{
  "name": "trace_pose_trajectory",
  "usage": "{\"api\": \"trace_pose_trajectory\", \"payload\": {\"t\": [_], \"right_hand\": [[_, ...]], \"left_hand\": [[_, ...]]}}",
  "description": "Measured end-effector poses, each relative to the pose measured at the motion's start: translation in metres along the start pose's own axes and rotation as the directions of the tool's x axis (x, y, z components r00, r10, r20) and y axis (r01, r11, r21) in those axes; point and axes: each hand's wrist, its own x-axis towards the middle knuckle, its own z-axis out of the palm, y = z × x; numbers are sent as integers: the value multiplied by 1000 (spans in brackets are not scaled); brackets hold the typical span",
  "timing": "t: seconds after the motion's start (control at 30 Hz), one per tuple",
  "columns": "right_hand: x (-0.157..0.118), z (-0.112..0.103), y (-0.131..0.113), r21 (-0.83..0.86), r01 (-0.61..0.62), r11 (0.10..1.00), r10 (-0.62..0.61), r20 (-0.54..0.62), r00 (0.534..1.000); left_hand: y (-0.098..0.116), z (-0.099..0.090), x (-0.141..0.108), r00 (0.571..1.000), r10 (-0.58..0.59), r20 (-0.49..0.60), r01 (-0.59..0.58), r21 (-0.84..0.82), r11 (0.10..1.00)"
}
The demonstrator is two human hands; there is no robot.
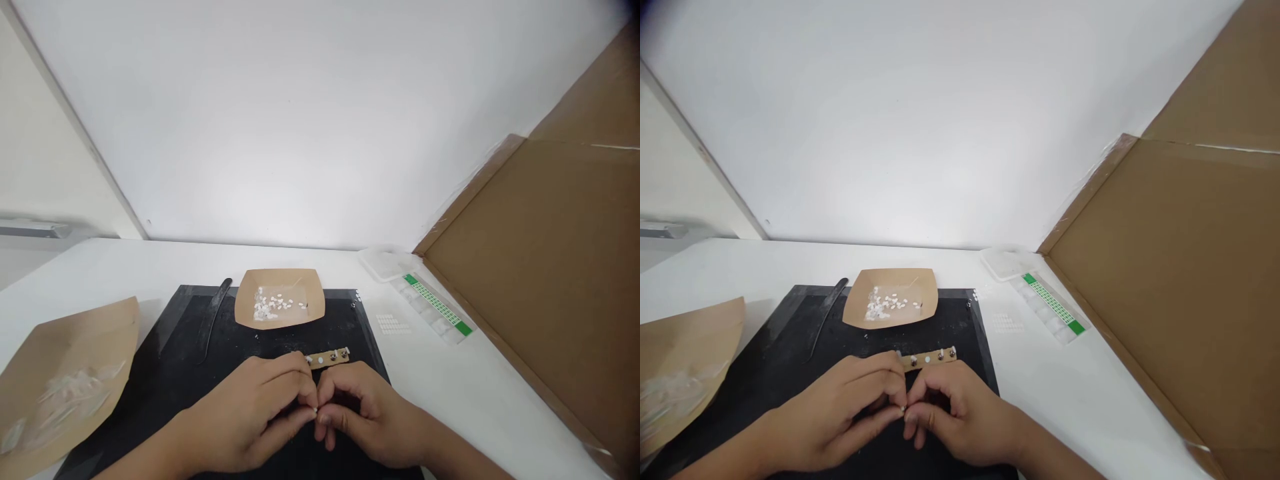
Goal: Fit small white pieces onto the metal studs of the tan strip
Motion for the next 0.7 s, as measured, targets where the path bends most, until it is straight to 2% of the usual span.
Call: {"api": "trace_pose_trajectory", "payload": {"t": [0.17, 0.33, 0.7], "right_hand": [[-2, 2, 1, 80, 10, 997, -10, -3, 1000], [-3, 3, 2, 139, 50, 989, -50, -5, 999], [0, 5, -3, 18, 82, 996, -79, -139, 987]], "left_hand": [[3, -4, 2, 1000, -17, -15, 15, -80, 997], [1, -2, 1, 999, 2, -51, -5, -64, 998], [-9, 5, -1, 976, 73, -205, -83, -43, 996]]}}
